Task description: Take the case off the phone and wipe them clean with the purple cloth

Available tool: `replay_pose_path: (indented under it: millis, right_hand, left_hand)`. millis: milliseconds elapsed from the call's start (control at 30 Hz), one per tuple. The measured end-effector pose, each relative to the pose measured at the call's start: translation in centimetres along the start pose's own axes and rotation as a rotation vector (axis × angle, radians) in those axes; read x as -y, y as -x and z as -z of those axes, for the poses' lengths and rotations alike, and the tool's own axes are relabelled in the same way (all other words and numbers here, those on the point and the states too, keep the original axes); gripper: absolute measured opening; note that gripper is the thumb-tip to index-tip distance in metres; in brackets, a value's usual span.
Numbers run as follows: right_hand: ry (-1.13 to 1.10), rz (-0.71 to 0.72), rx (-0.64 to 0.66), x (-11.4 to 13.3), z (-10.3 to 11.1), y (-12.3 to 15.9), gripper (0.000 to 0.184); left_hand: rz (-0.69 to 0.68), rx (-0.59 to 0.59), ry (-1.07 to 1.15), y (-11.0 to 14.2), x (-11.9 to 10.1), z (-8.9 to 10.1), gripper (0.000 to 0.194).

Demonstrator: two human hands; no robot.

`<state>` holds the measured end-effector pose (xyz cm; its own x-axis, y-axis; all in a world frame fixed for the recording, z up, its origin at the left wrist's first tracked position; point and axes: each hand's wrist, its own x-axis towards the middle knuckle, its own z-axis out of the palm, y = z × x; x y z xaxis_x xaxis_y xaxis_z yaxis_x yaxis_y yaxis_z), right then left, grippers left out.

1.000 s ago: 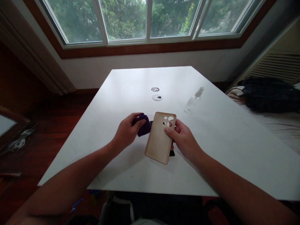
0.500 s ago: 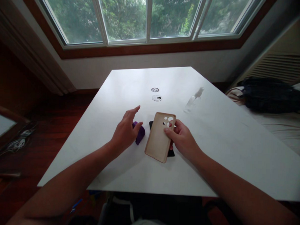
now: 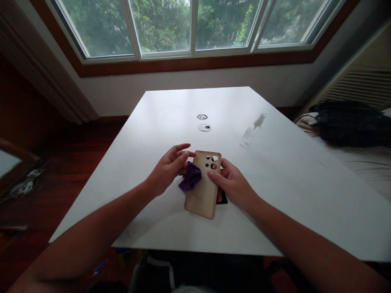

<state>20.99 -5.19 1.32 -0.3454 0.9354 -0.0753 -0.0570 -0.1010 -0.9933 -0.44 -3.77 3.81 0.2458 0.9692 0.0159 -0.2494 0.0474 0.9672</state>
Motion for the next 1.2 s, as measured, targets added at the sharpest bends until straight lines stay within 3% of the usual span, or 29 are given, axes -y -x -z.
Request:
replay_pose_path:
  millis: [67, 167, 267, 333, 467, 633, 833, 967, 1067, 1200]
  right_hand:
    - [-0.006, -0.017, 0.018, 0.0, 0.0, -0.1, 0.035]
    - [-0.021, -0.038, 0.015, -0.1, 0.1, -0.4, 0.040]
    - [-0.053, -0.049, 0.008, -0.2, 0.1, -0.6, 0.042]
    - [-0.068, -0.040, 0.000, -0.2, 0.1, -0.6, 0.040]
    - [-0.102, -0.009, -0.046, -0.1, 0.3, -0.6, 0.038]
    - [-0.113, -0.008, -0.070, -0.2, 0.4, -0.7, 0.040]
    - [-0.037, 0.001, 0.043, -0.5, -0.3, -0.5, 0.038]
    - [-0.012, 0.006, 0.077, -0.6, -0.4, -0.3, 0.035]
    - [-0.002, 0.008, 0.069, -0.6, -0.4, -0.4, 0.034]
    - [0.013, 0.011, 0.068, -0.7, -0.4, -0.3, 0.032]
  left_hand:
    - [-0.067, 0.092, -0.035, 0.4, 0.2, -0.2, 0.041]
    - [-0.328, 0.161, -0.260, 1.0, 0.5, -0.2, 0.034]
    - [-0.625, 0.082, -0.567, 1.5, 0.5, -0.1, 0.024]
    - [-0.673, -0.026, -0.729, 1.6, 0.4, 0.0, 0.015]
    - [-0.400, -0.136, -0.906, 1.3, 0.0, 0.0, 0.013]
    - [-0.132, 0.055, -0.904, 0.8, 0.0, 0.0, 0.027]
    - [-0.117, 0.016, -0.938, 1.0, 0.6, -0.1, 0.053]
    - [-0.093, -0.021, -0.988, 1.1, 0.7, -0.2, 0.059]
    - [-0.071, -0.069, -0.969, 0.9, 0.8, -0.2, 0.054]
    - [-0.062, -0.188, -1.013, 0.5, 1.0, 0.3, 0.034]
